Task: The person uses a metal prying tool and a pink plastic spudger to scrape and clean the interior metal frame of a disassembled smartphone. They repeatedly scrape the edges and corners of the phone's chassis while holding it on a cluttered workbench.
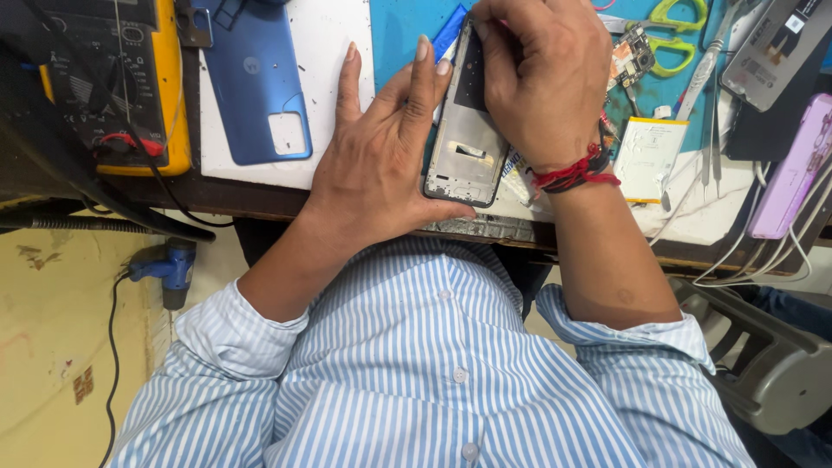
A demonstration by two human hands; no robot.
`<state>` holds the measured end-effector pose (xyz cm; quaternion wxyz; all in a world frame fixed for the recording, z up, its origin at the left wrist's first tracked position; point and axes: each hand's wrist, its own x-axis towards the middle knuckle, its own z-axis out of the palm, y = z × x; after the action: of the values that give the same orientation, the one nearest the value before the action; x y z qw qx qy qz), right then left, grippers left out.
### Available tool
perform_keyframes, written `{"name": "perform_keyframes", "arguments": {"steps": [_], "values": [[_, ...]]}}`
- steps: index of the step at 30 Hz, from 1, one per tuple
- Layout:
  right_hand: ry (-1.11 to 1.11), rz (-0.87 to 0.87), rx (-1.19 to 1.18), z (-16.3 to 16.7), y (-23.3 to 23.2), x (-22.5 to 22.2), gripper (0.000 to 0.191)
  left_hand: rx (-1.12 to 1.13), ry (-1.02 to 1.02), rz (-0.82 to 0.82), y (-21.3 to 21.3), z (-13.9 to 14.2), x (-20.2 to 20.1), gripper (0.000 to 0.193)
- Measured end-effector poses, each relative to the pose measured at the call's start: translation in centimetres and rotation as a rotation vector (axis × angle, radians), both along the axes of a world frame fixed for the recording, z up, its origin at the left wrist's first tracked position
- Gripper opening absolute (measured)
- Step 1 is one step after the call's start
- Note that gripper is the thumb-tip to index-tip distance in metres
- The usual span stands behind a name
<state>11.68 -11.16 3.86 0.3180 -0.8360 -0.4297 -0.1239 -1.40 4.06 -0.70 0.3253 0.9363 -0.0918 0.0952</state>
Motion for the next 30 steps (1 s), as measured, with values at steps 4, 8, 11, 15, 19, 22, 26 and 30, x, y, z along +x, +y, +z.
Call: {"name": "perform_keyframes", "arguments": {"steps": [4, 8, 11, 15, 19, 22, 26, 30], "values": [[-0.010, 0.009, -0.010, 0.1, 0.0, 0.0, 0.014, -0.013, 0.002, 0.000, 0.0, 0.0, 0.0, 0.164], [-0.019, 0.002, -0.022, -0.1, 0.0, 0.0, 0.011, -0.021, 0.008, 0.000, 0.1, 0.1, 0.0, 0.165], [-0.025, 0.030, -0.030, -0.4, -0.4, -0.2, 0.011, -0.024, 0.011, -0.002, 0.0, 0.1, 0.1, 0.165], [0.015, 0.037, -0.139, -0.4, -1.2, -1.4, 0.018, -0.030, 0.013, 0.005, -0.1, 0.1, 0.0, 0.166], [-0.004, 0.084, -0.237, 0.2, -1.9, -3.7, 0.020, -0.041, 0.016, 0.006, 0.0, 0.0, 0.0, 0.167], [0.077, 0.181, -0.291, 1.1, -2.6, -4.9, 0.023, -0.023, -0.010, 0.010, 0.0, -0.1, 0.0, 0.168], [0.158, 0.209, -0.162, 1.3, -2.9, -3.3, 0.019, -0.025, 0.016, 0.008, -0.1, -0.1, 0.0, 0.165], [0.142, -0.019, 0.015, 0.4, -1.7, -0.2, 0.008, 0.005, 0.015, 0.013, -0.1, 0.1, -0.1, 0.162]]}}
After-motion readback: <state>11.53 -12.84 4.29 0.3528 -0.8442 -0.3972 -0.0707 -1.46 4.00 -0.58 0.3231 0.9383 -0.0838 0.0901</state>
